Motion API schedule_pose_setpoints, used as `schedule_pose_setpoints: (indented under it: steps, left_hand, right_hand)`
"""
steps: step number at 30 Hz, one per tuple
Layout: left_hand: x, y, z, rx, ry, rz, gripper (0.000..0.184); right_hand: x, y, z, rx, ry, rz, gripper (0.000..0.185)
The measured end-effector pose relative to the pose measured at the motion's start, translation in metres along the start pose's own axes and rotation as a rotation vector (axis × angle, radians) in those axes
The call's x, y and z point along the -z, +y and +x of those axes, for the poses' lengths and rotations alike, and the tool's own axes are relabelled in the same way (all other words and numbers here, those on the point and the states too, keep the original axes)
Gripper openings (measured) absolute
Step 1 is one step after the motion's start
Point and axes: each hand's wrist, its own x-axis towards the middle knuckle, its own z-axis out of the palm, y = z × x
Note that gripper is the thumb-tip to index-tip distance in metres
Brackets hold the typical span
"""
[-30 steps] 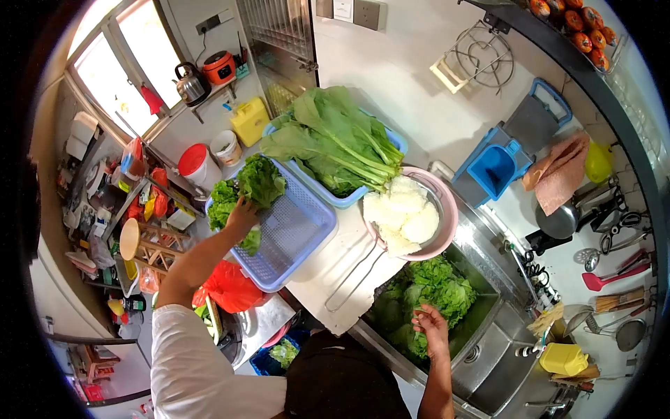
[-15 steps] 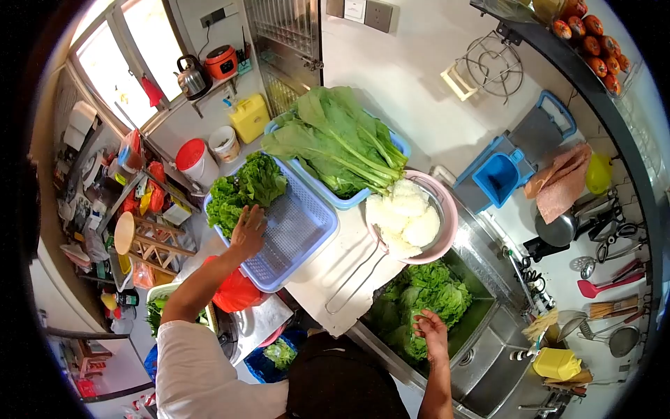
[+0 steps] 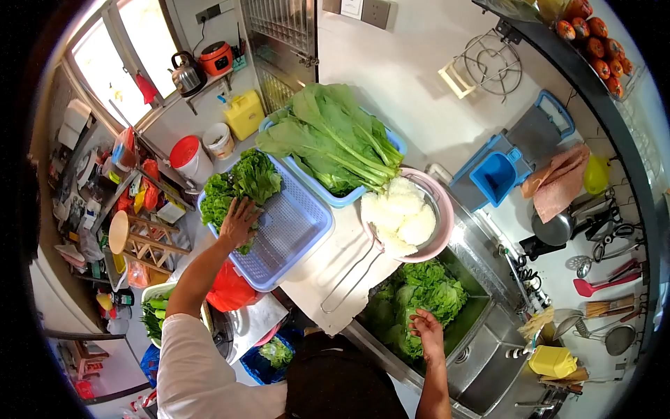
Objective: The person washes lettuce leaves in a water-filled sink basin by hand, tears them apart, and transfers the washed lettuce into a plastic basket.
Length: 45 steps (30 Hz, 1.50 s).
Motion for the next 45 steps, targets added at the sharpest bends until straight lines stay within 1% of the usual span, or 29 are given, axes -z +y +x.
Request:
schedule_pose_setpoints:
  steps: [4, 7, 8, 14, 17, 18, 21, 25, 27, 29, 30, 31, 32, 34, 36, 37, 39, 40, 42, 43, 44, 45]
  left_hand:
    - [0.007, 0.007, -0.002, -0.04, 0.11, -0.04, 0.066]
    - [0.003, 0.02, -0.011, -0.15, 0.116, 0.332, 0.064]
    - [0.007, 0.024, -0.016, -0.161, 0.041, 0.119, 0.064]
    - [0.002, 0.028, -0.022, -0.023, 0.009, 0.113, 0.062]
    - [-0.003, 0.014, -0.017, 0.003, -0.08, 0.018, 0.062]
    - [-0.004, 0.013, -0.016, 0.004, -0.127, 0.038, 0.063]
    - [0.006, 0.02, -0.009, 0.013, -0.121, 0.043, 0.064]
    - [0.016, 0.03, -0.01, 0.007, -0.067, -0.01, 0.06]
    - [0.003, 0.029, -0.008, -0.019, -0.006, -0.029, 0.055]
    - [-0.015, 0.025, -0.006, -0.083, 0.157, -0.17, 0.05]
    - [0.002, 0.029, -0.008, -0.092, 0.162, -0.335, 0.044]
    - [0.033, 0.038, -0.009, -0.11, 0.15, -0.361, 0.042]
    - [0.03, 0.037, -0.008, -0.106, 0.179, -0.304, 0.035]
    - [0.06, 0.045, -0.009, -0.04, 0.263, -0.306, 0.031]
    - [0.12, 0.076, -0.013, 0.026, 0.438, -0.427, 0.029]
    - [0.15, 0.1, -0.015, 0.063, 0.522, -0.486, 0.028]
    - [0.2, 0.148, -0.026, 0.117, 0.614, -0.665, 0.028]
    - [0.215, 0.176, -0.031, 0.149, 0.658, -0.754, 0.028]
    - [0.226, 0.234, -0.044, 0.078, 0.722, -0.97, 0.026]
    - [0.219, 0.268, -0.05, -0.029, 0.739, -1.156, 0.024]
    - [0.197, 0.296, -0.06, -0.097, 0.607, -1.175, 0.023]
    - [0.195, 0.338, -0.052, -0.258, 0.562, -1.283, 0.019]
  right_hand:
    - [0.007, 0.008, 0.002, -0.014, 0.011, 0.011, 0.033]
    - [0.008, 0.011, 0.004, -0.036, 0.01, 0.03, 0.034]
    - [0.009, 0.011, 0.005, -0.038, 0.008, 0.033, 0.034]
    - [0.017, 0.019, 0.009, -0.049, -0.015, 0.05, 0.034]
    - [0.021, 0.025, 0.011, -0.059, -0.015, 0.04, 0.034]
    - [0.021, 0.026, 0.012, -0.057, -0.015, 0.033, 0.034]
    - [0.026, 0.027, 0.011, -0.06, -0.014, 0.002, 0.035]
    - [0.039, 0.041, 0.014, -0.075, 0.012, 0.061, 0.037]
    - [0.045, 0.04, 0.009, -0.104, 0.088, 0.068, 0.037]
    - [0.066, 0.056, 0.012, -0.019, 0.103, 0.051, 0.037]
    - [0.08, 0.071, 0.016, -0.062, 0.171, 0.045, 0.037]
    - [0.094, 0.082, 0.023, -0.098, 0.224, 0.04, 0.036]
    - [0.104, 0.089, 0.025, -0.128, 0.27, 0.062, 0.033]
    - [0.124, 0.11, 0.029, -0.178, 0.306, 0.109, 0.031]
    - [0.144, 0.148, 0.04, -0.225, 0.295, 0.161, 0.031]
    - [0.154, 0.169, 0.046, -0.232, 0.276, 0.23, 0.026]
    - [0.17, 0.207, 0.053, -0.244, 0.237, 0.37, 0.016]
    - [0.159, 0.195, 0.054, -0.368, 0.393, 0.276, 0.016]
    - [0.156, 0.207, 0.063, -0.388, 0.359, 0.155, 0.019]
    - [0.155, 0.214, 0.065, -0.399, 0.337, 0.093, 0.021]
    - [0.153, 0.221, 0.07, -0.432, 0.317, 0.044, 0.026]
    - [0.155, 0.24, 0.08, -0.432, 0.268, -0.027, 0.027]
